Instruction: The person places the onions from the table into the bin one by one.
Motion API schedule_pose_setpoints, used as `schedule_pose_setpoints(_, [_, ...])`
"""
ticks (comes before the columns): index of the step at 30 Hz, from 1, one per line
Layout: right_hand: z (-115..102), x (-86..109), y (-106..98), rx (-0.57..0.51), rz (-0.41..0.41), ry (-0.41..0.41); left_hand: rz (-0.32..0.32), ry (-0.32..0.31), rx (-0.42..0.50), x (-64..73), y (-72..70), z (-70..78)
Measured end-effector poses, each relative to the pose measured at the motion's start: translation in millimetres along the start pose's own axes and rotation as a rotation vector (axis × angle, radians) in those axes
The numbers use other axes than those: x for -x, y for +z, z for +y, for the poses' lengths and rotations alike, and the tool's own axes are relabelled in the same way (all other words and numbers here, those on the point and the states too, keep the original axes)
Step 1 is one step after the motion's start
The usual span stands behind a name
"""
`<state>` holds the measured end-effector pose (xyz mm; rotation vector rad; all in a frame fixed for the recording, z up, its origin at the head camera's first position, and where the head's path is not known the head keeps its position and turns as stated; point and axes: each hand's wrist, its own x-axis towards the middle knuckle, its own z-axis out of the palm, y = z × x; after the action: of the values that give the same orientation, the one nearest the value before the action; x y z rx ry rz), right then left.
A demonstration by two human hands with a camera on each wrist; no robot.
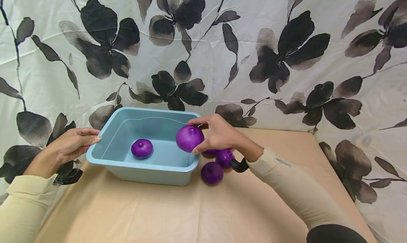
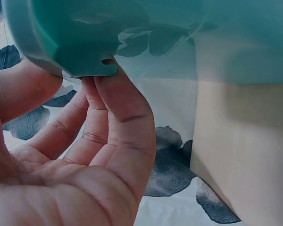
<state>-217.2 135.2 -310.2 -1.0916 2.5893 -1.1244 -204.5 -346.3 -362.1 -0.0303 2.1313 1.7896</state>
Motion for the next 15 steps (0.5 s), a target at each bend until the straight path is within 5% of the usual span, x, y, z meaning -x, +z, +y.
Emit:
schedule_pose_setpoints(7, [-10.4, -25.0, 11.4, 0.006, -0.054, -0.084, -0.011, 0.0, 0.014, 0.5, -1.6, 0.0])
schedule_pose_setpoints(15, [-21.6, -56.3, 24.5, 0.005, -0.136, -0.084, -0.018, 0.008, 0.044, 1.6, -1.3, -0.9])
